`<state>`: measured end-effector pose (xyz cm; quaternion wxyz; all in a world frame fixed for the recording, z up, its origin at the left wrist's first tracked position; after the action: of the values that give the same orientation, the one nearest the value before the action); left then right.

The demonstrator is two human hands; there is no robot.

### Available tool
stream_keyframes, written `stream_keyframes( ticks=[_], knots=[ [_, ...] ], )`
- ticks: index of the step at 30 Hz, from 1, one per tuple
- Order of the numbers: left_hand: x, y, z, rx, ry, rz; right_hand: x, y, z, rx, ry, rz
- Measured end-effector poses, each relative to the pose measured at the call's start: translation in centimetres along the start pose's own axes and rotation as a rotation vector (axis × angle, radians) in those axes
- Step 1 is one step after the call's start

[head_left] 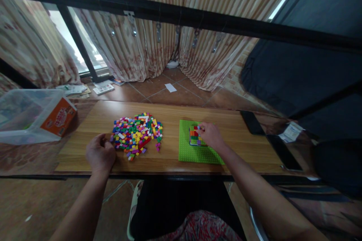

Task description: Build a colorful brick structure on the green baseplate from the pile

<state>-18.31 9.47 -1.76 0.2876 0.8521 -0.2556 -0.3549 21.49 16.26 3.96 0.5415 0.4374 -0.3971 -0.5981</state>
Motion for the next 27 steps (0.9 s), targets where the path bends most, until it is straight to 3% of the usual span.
stream_keyframes(
  ticks=[16,27],
  knots=[
    [0.07,0.23,-0.63,-0.065,0.0,0.032,-0.14,0.73,0.33,0.006,-0.018,0.008],
    [-0.02,-0.04,-0.17,-0.084,-0.029,0.011,-0.37,0.03,-0.51,-0.143,-0.036,-0.012]
  ],
)
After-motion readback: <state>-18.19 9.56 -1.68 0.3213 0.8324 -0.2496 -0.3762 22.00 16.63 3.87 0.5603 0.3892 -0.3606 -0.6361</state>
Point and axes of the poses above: each hand's wrist, its own x-axis away from the middle knuckle, its own y-axis out of the back of the hand, z = x × y, the point moved 2 cm from there along -x, towards the middle knuckle, and after that the axes turned 6 degrees about -z, right-handed, at the moved point
